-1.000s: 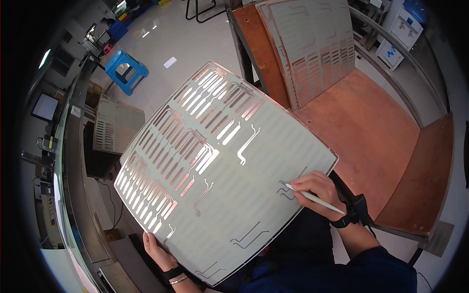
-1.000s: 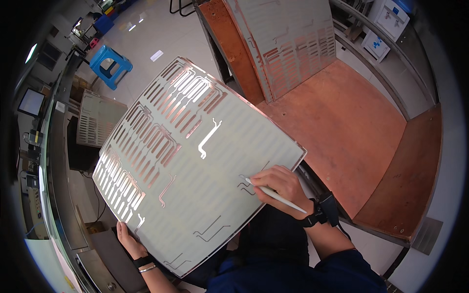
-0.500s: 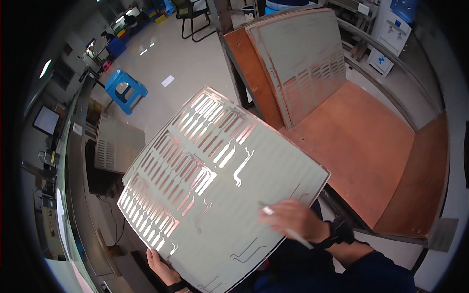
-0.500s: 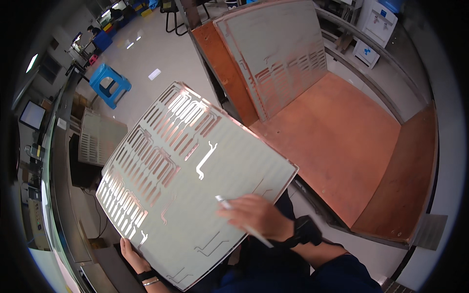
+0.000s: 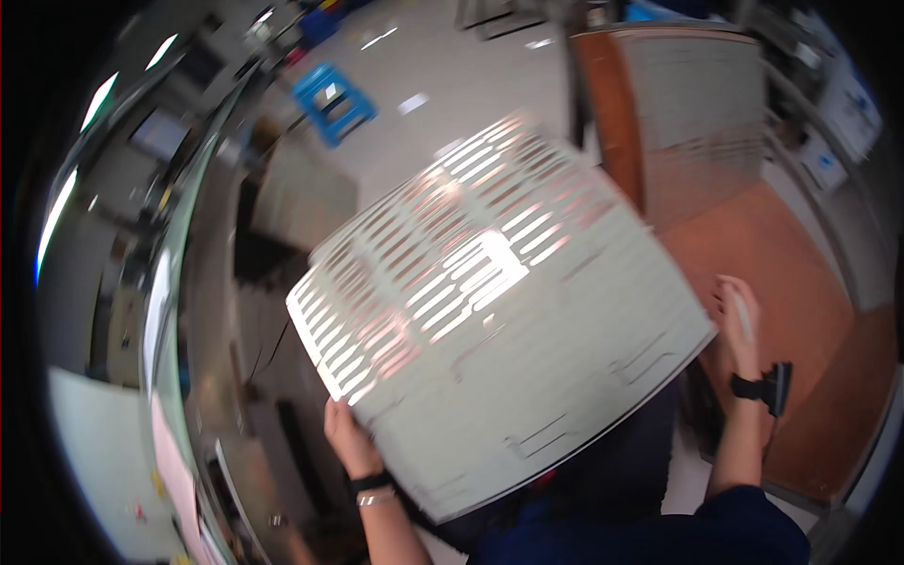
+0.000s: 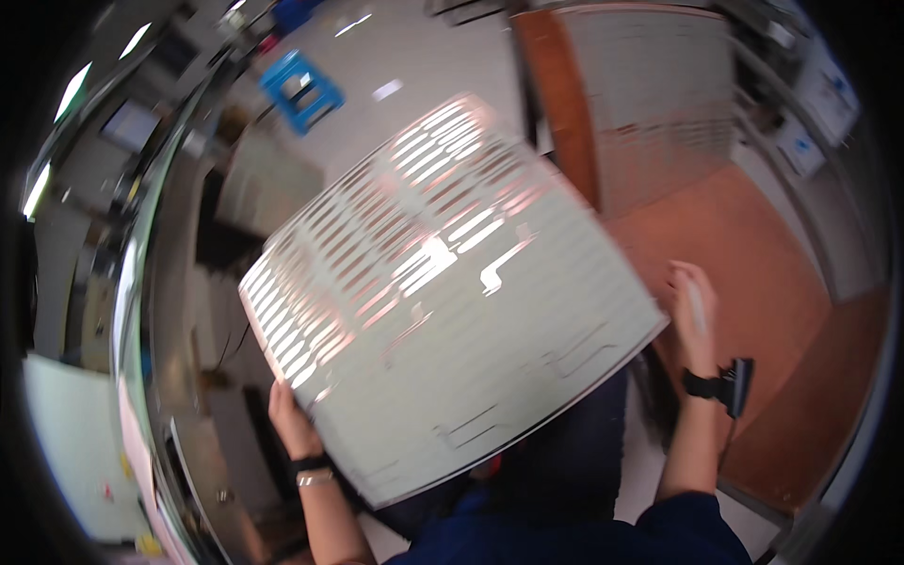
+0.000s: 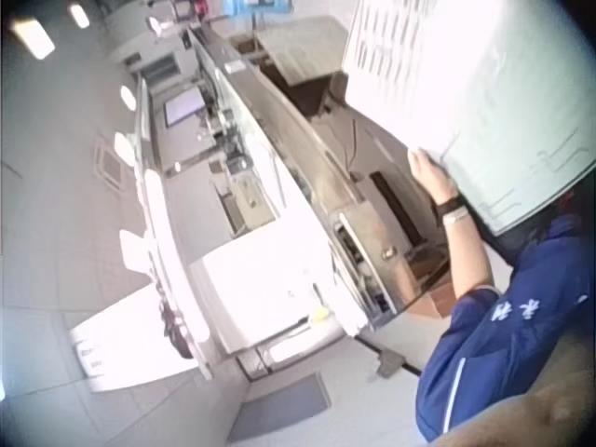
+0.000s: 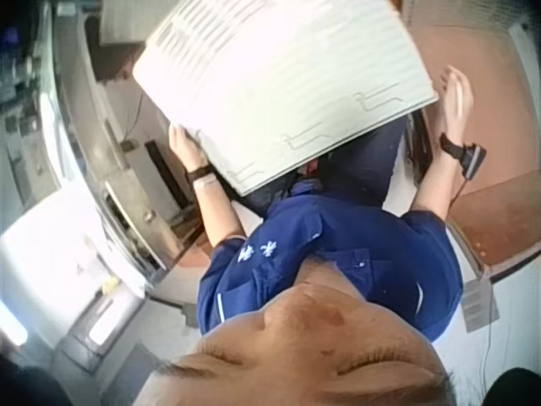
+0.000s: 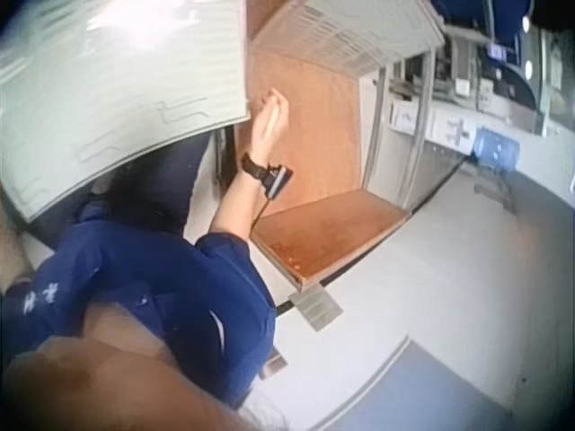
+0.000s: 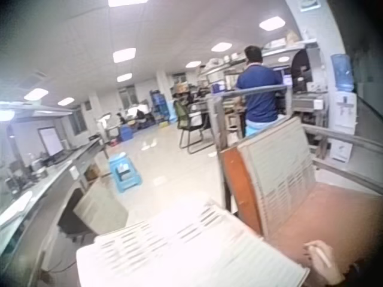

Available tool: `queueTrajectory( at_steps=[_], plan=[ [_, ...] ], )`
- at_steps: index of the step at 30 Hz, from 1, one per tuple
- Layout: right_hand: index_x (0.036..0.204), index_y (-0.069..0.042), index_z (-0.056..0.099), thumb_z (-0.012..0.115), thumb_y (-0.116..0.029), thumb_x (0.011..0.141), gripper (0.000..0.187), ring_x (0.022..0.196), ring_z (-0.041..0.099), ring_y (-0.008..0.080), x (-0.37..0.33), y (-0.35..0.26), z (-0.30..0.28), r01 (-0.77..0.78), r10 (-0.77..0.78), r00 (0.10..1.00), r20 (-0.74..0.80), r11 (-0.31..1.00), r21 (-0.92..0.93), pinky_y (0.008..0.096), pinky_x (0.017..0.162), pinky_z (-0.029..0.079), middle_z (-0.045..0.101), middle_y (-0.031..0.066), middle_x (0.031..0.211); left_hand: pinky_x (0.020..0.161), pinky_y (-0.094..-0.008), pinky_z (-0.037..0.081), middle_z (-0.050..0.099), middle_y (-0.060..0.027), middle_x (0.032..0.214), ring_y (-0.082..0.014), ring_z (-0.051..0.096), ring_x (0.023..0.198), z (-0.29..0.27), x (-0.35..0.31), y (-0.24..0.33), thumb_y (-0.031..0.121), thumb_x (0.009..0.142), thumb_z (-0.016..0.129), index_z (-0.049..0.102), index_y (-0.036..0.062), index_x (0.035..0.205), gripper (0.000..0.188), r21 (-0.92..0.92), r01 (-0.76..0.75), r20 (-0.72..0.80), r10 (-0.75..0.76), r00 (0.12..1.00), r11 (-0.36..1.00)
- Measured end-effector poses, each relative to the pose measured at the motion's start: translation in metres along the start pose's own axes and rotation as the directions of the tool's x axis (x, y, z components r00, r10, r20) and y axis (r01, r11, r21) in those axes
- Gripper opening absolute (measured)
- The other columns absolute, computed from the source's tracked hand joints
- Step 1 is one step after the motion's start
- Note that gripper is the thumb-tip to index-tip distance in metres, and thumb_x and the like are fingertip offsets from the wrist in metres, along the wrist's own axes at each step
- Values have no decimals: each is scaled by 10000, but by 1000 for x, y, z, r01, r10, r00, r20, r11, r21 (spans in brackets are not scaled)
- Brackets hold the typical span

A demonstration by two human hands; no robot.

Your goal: Manually marking or inspecting specific patterns on metal sheets using a white marker/pen.

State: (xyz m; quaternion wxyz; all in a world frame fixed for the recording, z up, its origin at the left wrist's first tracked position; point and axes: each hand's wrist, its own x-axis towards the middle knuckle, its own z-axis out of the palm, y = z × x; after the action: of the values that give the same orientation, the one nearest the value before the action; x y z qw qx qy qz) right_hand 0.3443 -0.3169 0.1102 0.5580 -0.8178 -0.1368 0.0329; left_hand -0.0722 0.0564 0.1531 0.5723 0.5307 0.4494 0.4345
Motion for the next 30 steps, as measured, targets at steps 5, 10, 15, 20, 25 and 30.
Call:
queueTrajectory(
  at_steps=[5, 10, 15, 20, 25, 30],
  plan=[
    [1210, -60, 604, 452, -385, 1037, 399, 847, 560, 66, -45, -3, 2, -214, 208, 977, 53, 947, 239, 204, 718, 431, 647, 15, 1039, 924, -288, 446, 656, -91, 1116, -140, 593, 1034, -4, 4, -7, 290, 1055, 400, 591, -46, 1157, 400, -144, 18, -59, -27, 998, 989],
    [1244, -46, 583, 466, -404, 1029, 433, 786, 511, 61, -55, -3, 17, -252, 249, 967, 53, 906, 341, 209, 668, 403, 616, -4, 987, 873, -260, 482, 671, -96, 1083, -136, 625, 987, -2, -2, 6, 563, 1030, 278, 570, -42, 1182, 689, -218, 90, -29, -99, 995, 972],
    [1167, -51, 580, 539, -437, 992, 426, 794, 525, 81, -42, 22, -2, -339, 317, 939, 135, 783, 521, 217, 702, 410, 584, 5, 925, 923, -284, 462, 662, -123, 1130, -167, 618, 1042, -3, 0, 1, 585, 1026, 237, 554, -79, 1200, 756, -279, 97, 18, -95, 995, 955],
    [1146, -83, 561, 614, -393, 959, 366, 916, 576, 106, -45, 8, 13, -350, 342, 931, 126, 740, 574, 254, 789, 474, 610, 19, 1021, 1025, -311, 399, 609, -147, 1231, -193, 563, 1153, -4, -13, 4, 572, 1033, 203, 522, -82, 1243, 758, -338, -7, -22, -1, 1000, 941],
    [1152, -104, 561, 636, -350, 950, 327, 880, 579, 105, -53, 6, 23, -378, 416, 905, 93, 681, 628, 245, 747, 479, 610, 7, 997, 971, -310, 447, 630, -125, 1171, -184, 591, 1098, -4, -24, 15, 546, 1038, 232, 527, -54, 1221, 693, -386, -114, 0, 123, 992, 916],
    [1140, -94, 560, 629, -344, 956, 319, 859, 579, 111, -54, 8, 25, -287, 404, 915, -19, 683, 672, 235, 730, 481, 607, 10, 1006, 902, -270, 448, 632, -87, 1122, -127, 577, 1022, -6, -27, 14, 401, 1070, 321, 570, -39, 1165, 514, -299, -140, -26, 139, 990, 944]
  ],
)
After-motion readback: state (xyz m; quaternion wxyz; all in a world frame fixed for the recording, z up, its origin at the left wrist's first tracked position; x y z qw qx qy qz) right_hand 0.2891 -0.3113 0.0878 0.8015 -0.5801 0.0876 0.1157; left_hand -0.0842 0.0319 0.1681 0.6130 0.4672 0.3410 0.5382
